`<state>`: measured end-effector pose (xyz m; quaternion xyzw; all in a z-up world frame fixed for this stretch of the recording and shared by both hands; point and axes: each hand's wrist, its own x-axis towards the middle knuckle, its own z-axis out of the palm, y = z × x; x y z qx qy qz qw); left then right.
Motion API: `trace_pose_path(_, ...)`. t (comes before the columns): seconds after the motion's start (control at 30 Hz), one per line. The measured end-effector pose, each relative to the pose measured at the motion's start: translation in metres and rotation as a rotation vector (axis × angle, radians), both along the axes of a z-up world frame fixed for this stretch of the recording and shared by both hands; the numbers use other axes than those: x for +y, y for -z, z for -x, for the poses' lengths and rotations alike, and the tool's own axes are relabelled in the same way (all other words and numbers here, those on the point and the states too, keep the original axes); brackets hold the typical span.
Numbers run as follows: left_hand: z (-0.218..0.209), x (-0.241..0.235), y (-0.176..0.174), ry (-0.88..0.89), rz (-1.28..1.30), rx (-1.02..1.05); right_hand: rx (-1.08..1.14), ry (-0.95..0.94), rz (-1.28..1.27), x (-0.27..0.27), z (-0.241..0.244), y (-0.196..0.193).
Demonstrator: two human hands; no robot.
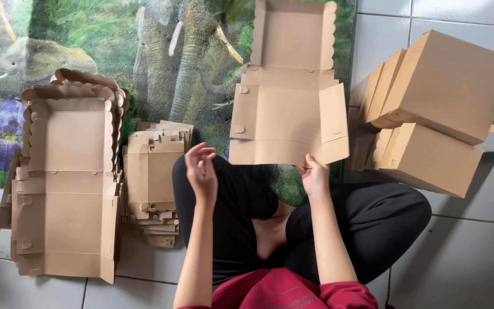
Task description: The person sits on the floor and assembles flat cardboard pieces into small boxes by hand. They fold the flaps, tuck the tabs into slots, and secure the sides to form the box structure, then place the finished boxes in a stack.
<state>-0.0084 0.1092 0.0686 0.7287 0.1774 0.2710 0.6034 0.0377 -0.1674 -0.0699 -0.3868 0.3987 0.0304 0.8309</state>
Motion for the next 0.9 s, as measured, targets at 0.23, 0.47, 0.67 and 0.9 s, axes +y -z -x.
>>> trace_pose_path(0.23,-0.039,0.037,0.025,-0.085,0.722,0.133,-0.031,0.003,0.026,-0.055,0.047,-0.113)
trace_pose_path(0.47,-0.1,0.065,0.089,0.233,1.259,0.513,0.0,-0.157,0.21,-0.103,0.09,-0.177)
trace_pose_path(0.67,-0.113,0.081,0.046,0.102,1.115,0.602,-0.041,-0.199,0.266,-0.057,0.088,-0.27)
trace_pose_path(0.9,-0.164,0.118,-0.057,-0.011,0.683,0.26,-0.33,-0.473,0.355,-0.082,0.063,-0.191)
